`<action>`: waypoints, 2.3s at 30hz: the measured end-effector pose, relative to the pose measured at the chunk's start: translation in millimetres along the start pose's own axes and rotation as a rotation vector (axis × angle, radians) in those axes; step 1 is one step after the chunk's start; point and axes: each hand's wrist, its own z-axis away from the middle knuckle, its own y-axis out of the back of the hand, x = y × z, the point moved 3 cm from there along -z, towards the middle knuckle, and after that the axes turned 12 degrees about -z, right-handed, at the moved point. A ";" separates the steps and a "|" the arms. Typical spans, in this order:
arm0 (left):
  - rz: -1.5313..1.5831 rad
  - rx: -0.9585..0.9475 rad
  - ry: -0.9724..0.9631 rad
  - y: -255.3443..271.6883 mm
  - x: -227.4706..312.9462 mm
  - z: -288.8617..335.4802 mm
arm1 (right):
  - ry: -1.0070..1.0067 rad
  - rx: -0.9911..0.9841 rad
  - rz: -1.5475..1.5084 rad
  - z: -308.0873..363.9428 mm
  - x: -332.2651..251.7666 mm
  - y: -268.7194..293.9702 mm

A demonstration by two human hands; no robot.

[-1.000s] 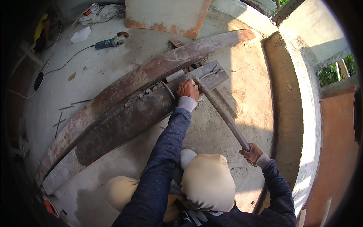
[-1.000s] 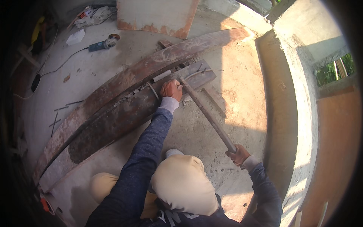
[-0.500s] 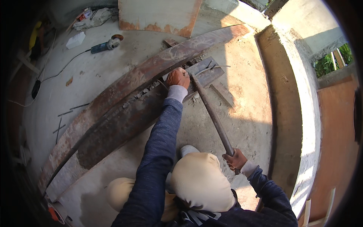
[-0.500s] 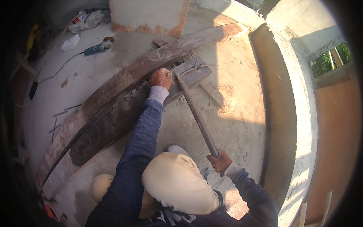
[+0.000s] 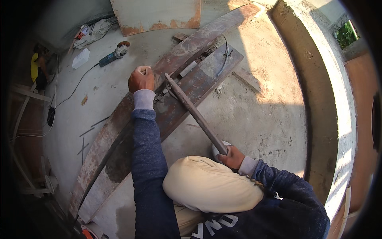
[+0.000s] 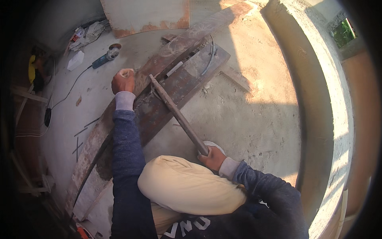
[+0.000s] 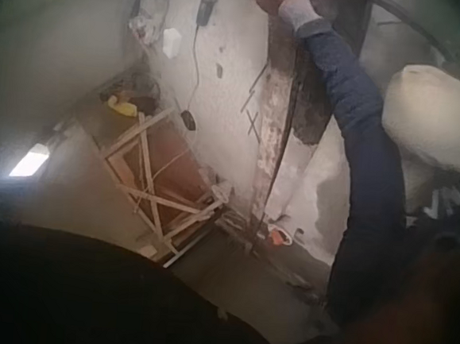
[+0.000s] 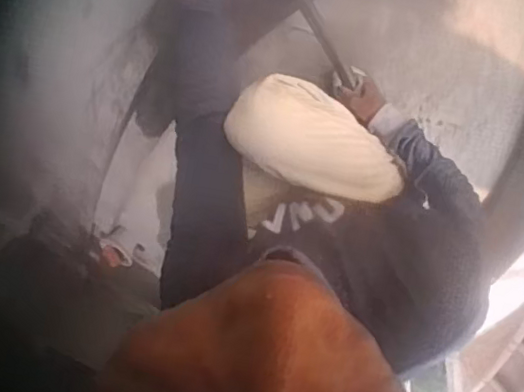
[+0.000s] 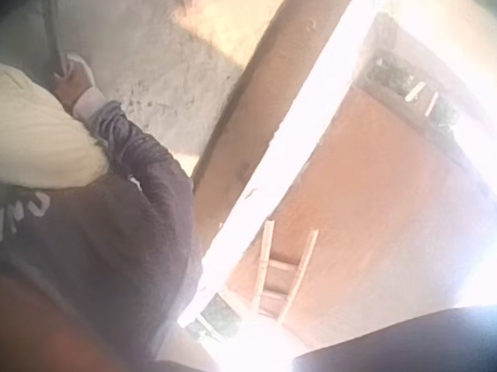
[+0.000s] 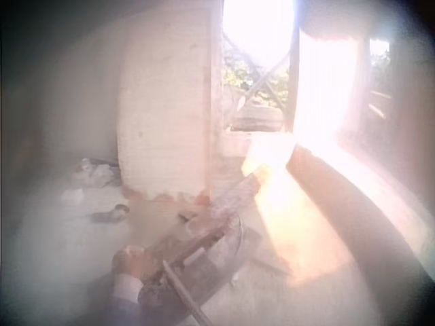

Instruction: The person walks through a construction area, picks up a metal rod, and uses a hammer to bend it on a makeshift anvil. They then use an angle grinder to cut the rod, producing sparks.

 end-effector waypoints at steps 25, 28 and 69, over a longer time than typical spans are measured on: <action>-0.240 -0.354 -0.580 -186.1 166.2 84.4 | 0.069 0.683 -0.116 62.4 64.5 152.7; -0.315 -0.625 -0.666 -161.4 170.9 87.7 | 0.182 0.720 -0.186 52.4 68.5 154.8; -0.127 -0.705 -0.356 -162.0 126.1 65.0 | -0.015 0.248 0.027 48.6 50.1 183.3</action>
